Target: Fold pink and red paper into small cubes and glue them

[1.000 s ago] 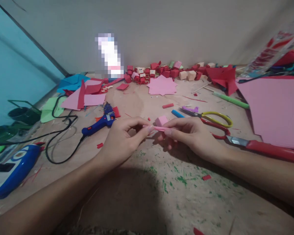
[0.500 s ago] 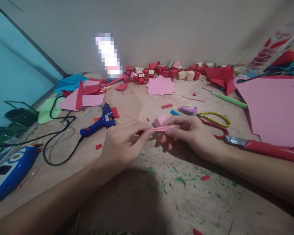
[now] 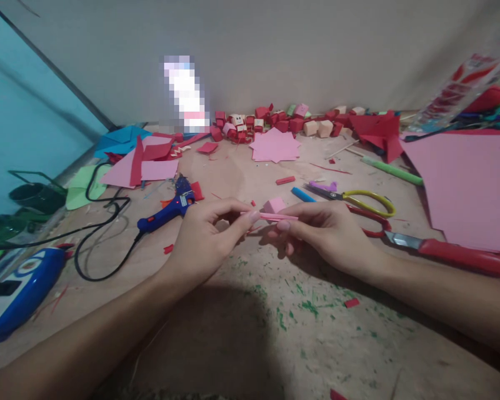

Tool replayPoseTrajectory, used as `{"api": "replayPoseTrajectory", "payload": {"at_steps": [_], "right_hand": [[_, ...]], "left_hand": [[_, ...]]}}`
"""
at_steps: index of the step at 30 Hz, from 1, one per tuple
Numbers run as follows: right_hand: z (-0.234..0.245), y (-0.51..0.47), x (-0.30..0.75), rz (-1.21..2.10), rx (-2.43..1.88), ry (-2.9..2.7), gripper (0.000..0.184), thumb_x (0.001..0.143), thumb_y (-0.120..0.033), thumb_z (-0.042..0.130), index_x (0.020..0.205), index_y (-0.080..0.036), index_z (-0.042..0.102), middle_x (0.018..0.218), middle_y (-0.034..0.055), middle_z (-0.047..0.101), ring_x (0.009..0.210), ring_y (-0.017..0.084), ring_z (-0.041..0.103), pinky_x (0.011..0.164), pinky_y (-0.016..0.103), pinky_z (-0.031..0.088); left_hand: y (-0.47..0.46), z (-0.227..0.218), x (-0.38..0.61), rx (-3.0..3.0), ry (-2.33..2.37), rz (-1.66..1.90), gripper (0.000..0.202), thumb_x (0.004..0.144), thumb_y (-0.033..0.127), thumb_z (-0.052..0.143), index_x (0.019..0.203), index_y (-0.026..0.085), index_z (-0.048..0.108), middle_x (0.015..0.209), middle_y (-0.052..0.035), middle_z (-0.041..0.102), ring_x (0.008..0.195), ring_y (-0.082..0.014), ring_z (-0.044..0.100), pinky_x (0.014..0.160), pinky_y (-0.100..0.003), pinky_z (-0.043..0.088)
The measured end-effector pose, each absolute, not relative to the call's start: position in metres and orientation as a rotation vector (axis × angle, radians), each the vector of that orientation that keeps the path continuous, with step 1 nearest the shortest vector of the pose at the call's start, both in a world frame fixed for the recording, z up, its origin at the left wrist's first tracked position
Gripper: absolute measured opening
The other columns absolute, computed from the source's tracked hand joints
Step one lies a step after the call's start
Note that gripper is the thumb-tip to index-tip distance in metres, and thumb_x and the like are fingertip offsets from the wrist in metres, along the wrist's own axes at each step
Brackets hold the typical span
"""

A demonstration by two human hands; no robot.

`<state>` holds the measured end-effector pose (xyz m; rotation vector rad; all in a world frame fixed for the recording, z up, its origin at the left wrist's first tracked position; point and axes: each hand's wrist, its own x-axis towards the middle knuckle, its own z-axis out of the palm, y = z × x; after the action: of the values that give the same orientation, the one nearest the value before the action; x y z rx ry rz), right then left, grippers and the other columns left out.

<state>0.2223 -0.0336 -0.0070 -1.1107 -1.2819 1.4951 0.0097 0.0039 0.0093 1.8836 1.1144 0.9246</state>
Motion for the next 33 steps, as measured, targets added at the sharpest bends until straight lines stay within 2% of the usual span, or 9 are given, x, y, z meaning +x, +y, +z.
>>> {"api": "replayPoseTrajectory", "payload": {"at_steps": [5, 9, 11, 14, 18, 25, 29, 31, 33], "right_hand": [[-0.0060, -0.0347, 0.2218, 1.374, -1.131, -1.364, 0.019, 0.092, -0.033, 0.073, 0.104, -0.021, 0.080, 0.087, 0.0038, 0.078, 0.060, 0.013, 0.067, 0.057, 0.028, 0.056], [-0.0037, -0.0376, 0.2223, 1.090, -1.169, -1.469, 0.025, 0.087, -0.023, 0.078, 0.112, -0.020, 0.077, 0.110, 0.0053, 0.078, 0.082, 0.017, 0.075, 0.069, 0.029, 0.060], [-0.0028, -0.0389, 0.2224, 0.995, -1.176, -1.510, 0.024, 0.088, -0.022, 0.077, 0.111, -0.020, 0.075, 0.114, 0.0052, 0.078, 0.081, 0.016, 0.075, 0.068, 0.029, 0.060], [-0.0016, -0.0394, 0.2224, 0.860, -1.186, -1.560, 0.015, 0.088, -0.021, 0.076, 0.103, -0.020, 0.075, 0.108, 0.0040, 0.078, 0.078, 0.016, 0.073, 0.067, 0.029, 0.058], [-0.0008, -0.0371, 0.2237, 0.720, -1.156, -1.655, 0.004, 0.090, -0.017, 0.074, 0.089, -0.021, 0.074, 0.103, 0.0039, 0.077, 0.095, 0.018, 0.071, 0.074, 0.029, 0.057], [-0.0033, -0.0350, 0.2259, 0.844, -1.148, -1.701, 0.009, 0.096, -0.018, 0.065, 0.088, -0.020, 0.069, 0.112, 0.0050, 0.073, 0.108, 0.021, 0.068, 0.090, 0.035, 0.055], [-0.0040, -0.0336, 0.2240, 1.030, -1.195, -1.537, 0.010, 0.094, -0.027, 0.070, 0.086, -0.020, 0.068, 0.113, 0.0063, 0.073, 0.109, 0.023, 0.069, 0.086, 0.034, 0.058], [-0.0032, -0.0328, 0.2225, 1.098, -1.230, -1.445, 0.011, 0.090, -0.029, 0.074, 0.087, -0.019, 0.069, 0.112, 0.0070, 0.075, 0.103, 0.023, 0.072, 0.081, 0.033, 0.059], [-0.0020, -0.0322, 0.2214, 1.161, -1.243, -1.368, 0.017, 0.086, -0.030, 0.078, 0.097, -0.019, 0.072, 0.109, 0.0073, 0.077, 0.092, 0.021, 0.075, 0.078, 0.033, 0.060]], "left_hand": [[0.0031, 0.0097, 0.0097, 1.750, 1.090, 0.897, 0.016, 0.092, 0.029, 0.070, 0.082, 0.018, 0.076, 0.071, -0.0005, 0.070, 0.061, -0.0114, 0.061, 0.053, -0.021, 0.045], [0.0051, 0.0082, 0.0105, 1.546, 1.007, 0.816, 0.019, 0.092, 0.031, 0.071, 0.079, 0.016, 0.075, 0.067, -0.0010, 0.067, 0.058, -0.0113, 0.059, 0.052, -0.021, 0.045], [0.0071, 0.0066, 0.0111, 1.438, 0.947, 0.777, 0.020, 0.091, 0.030, 0.072, 0.077, 0.015, 0.074, 0.068, -0.0018, 0.067, 0.059, -0.0115, 0.059, 0.053, -0.022, 0.047], [0.0090, 0.0046, 0.0121, 1.278, 0.895, 0.756, 0.020, 0.090, 0.029, 0.073, 0.076, 0.015, 0.074, 0.068, -0.0019, 0.067, 0.056, -0.0107, 0.059, 0.053, -0.022, 0.047], [0.0088, 0.0044, 0.0130, 1.208, 0.907, 0.765, 0.017, 0.088, 0.026, 0.073, 0.076, 0.014, 0.074, 0.067, -0.0019, 0.067, 0.054, -0.0103, 0.058, 0.052, -0.021, 0.046], [0.0078, 0.0041, 0.0144, 1.382, 0.939, 0.800, 0.017, 0.089, 0.027, 0.072, 0.078, 0.014, 0.075, 0.066, -0.0011, 0.066, 0.057, -0.0109, 0.059, 0.053, -0.021, 0.046], [0.0047, 0.0045, 0.0164, 1.512, 1.010, 0.827, 0.018, 0.090, 0.028, 0.072, 0.079, 0.014, 0.074, 0.067, -0.0004, 0.066, 0.058, -0.0099, 0.059, 0.053, -0.020, 0.047], [0.0033, 0.0051, 0.0165, 1.542, 1.025, 0.831, 0.017, 0.090, 0.028, 0.072, 0.080, 0.015, 0.073, 0.067, 0.0003, 0.065, 0.058, -0.0095, 0.058, 0.052, -0.019, 0.046], [0.0025, 0.0056, 0.0158, 1.573, 1.033, 0.831, 0.017, 0.091, 0.028, 0.071, 0.081, 0.015, 0.073, 0.066, 0.0007, 0.065, 0.057, -0.0093, 0.058, 0.051, -0.018, 0.045]]}}
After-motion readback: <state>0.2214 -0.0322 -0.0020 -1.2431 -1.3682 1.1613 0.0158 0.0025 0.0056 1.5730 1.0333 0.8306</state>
